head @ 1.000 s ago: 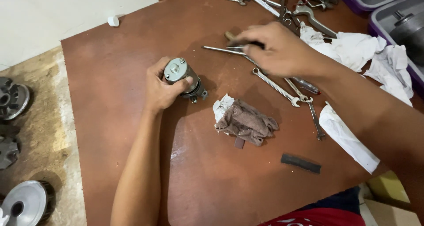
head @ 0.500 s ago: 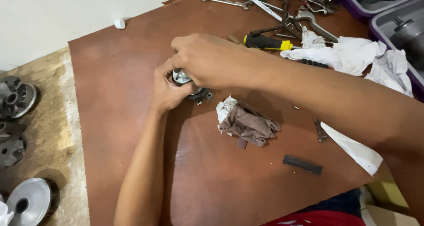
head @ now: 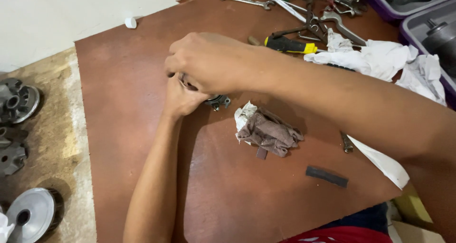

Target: Disassembling and reassembling a small electric starter motor on a workshop workbench.

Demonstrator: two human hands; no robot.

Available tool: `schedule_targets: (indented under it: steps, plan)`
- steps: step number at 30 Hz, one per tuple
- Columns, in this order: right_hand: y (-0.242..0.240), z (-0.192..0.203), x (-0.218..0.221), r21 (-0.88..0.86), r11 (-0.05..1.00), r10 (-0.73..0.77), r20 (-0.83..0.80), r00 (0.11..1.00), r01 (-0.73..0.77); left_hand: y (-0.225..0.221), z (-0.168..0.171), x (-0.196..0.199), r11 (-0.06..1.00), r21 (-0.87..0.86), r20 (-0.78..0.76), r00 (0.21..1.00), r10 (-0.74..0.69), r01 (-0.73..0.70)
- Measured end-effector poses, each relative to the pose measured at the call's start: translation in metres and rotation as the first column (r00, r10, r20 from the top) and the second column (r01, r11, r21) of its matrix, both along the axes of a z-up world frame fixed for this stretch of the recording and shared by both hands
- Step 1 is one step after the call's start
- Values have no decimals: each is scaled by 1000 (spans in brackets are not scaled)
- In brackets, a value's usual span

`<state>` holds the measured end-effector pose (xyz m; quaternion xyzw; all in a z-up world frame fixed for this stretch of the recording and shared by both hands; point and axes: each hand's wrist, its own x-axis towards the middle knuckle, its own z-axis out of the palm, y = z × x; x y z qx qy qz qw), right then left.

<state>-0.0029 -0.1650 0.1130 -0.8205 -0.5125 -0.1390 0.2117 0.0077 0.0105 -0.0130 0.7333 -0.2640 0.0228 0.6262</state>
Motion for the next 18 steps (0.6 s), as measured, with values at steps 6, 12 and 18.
schedule_targets:
  steps: [6, 12, 18]
  plan:
    - [-10, -9, 4, -56, 997, -48, 83, 995, 53, 1, -2, 3, 1000, 8, -43, 999, -13, 13]
    - [-10, -22, 3, -40, 999, -13, 162, 987, 20, -3, 5, -2, 999, 32, 11, 1000, 4, -5]
    - [-7, -17, -4, -104, 991, -64, 165, 984, 82, 2, -5, 4, 999, -33, -39, 999, 18, -20]
